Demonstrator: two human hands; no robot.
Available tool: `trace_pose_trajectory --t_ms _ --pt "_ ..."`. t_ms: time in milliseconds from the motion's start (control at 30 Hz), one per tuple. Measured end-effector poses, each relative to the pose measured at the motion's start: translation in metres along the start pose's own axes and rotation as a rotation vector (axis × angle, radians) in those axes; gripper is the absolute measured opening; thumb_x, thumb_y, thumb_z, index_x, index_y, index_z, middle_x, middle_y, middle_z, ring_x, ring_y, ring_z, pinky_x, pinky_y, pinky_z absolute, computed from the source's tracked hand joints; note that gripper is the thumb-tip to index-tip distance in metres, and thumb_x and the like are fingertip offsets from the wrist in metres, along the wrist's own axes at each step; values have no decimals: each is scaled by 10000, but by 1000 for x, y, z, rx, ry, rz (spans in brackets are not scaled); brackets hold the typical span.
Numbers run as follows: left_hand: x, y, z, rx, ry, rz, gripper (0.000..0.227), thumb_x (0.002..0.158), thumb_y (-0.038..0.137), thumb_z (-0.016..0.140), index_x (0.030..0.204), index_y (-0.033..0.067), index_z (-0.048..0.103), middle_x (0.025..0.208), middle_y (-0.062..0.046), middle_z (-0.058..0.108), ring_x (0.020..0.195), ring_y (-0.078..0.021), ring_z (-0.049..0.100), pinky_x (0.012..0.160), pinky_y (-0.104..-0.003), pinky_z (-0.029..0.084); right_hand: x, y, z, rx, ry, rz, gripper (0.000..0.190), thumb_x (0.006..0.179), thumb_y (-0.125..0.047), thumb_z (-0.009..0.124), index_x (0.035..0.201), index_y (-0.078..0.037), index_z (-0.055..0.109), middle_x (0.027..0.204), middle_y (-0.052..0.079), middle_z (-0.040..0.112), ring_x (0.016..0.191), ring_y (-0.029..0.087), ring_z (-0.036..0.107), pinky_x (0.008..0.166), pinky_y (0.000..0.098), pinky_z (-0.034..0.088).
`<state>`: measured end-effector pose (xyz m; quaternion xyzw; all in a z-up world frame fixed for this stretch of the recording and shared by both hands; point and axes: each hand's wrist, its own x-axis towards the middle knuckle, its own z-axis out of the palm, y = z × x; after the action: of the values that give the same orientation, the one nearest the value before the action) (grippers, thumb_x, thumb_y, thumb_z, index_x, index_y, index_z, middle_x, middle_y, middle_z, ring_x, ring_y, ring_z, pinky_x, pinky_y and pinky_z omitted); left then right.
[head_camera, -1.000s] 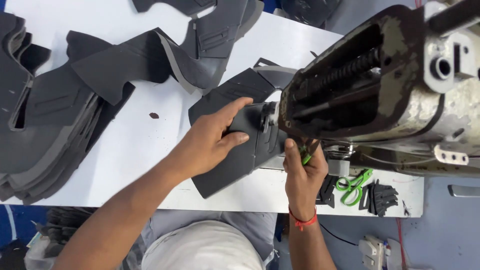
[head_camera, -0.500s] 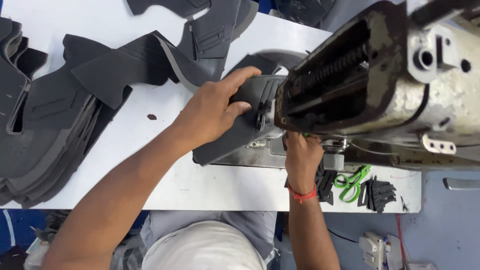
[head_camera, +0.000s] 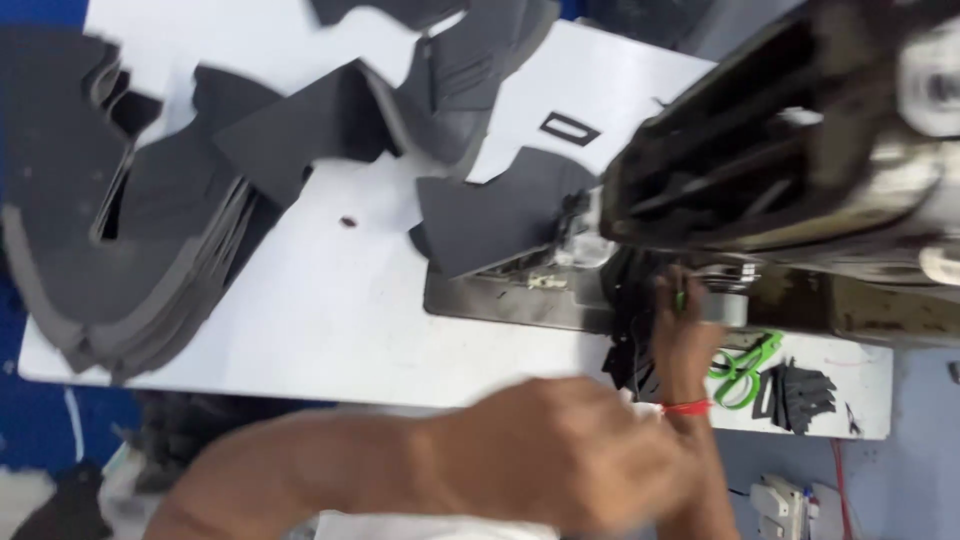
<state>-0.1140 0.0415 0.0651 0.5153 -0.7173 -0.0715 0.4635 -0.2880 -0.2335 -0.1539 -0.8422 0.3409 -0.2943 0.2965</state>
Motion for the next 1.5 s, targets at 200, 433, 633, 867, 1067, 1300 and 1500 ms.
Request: trace_pose_trajectory --t_ms 200,433,633,867,1067,1300,1500 --pt "-4 27 -13 -299 -117 -46 141 1072 114 575 1163 21 630 1127 -117 669 1056 -252 707 901 -368 587 12 -2 -18 -515 -150 -57 323 1001 -162 704 1309 -68 677 1289 164 671 982 430 654 747 495 517" --pt "-74 25 -6 -590 -76 -77 232 1112 119 512 1293 -2 593 1222 -133 658 1138 -254 706 996 -329 590 8 3 -22 -626 -100 -181 182 998 -202 739 1150 -104 711 1092 142 709 961 428 678 749 509 529" --pt "-56 8 -67 -599 122 -516 234 911 73 637 1119 21 733 1094 -76 777 932 -169 780 778 -295 628 -4 -31 -53 -76 113 91 200 1028 33 647 1181 -46 748 924 72 728 698 193 615 581 347 468" --pt "-136 -187 63 523 336 -1007 656 840 164 734 1412 -39 484 1339 -248 499 1268 -422 466 1013 -559 373 -38 -75 -22 472 261 275 66 1096 -29 629 1080 25 594 874 67 682 639 87 554 552 236 417" --pt "-124 -289 58 832 346 -795 637 714 -72 616 1349 -77 565 1416 -232 507 1360 -410 464 1136 -478 376 -92 -85 31 674 -91 400 116 1025 -65 645 1115 5 663 821 29 635 591 61 487 504 235 380" --pt "-167 -185 -79 491 310 -785 232 928 22 660 1145 77 720 1168 -111 695 1137 -326 653 977 -443 506 -91 -91 35 740 -179 560 127 1027 -87 618 1124 -14 655 817 34 633 587 62 496 497 242 376" --pt "-329 -145 -184 1084 416 -1369 493 906 335 803 1147 -78 684 1211 -304 643 1095 -462 624 933 -499 492 -95 -88 27 712 -229 561 145 1006 -66 663 1123 20 662 894 44 688 606 64 493 519 232 375"
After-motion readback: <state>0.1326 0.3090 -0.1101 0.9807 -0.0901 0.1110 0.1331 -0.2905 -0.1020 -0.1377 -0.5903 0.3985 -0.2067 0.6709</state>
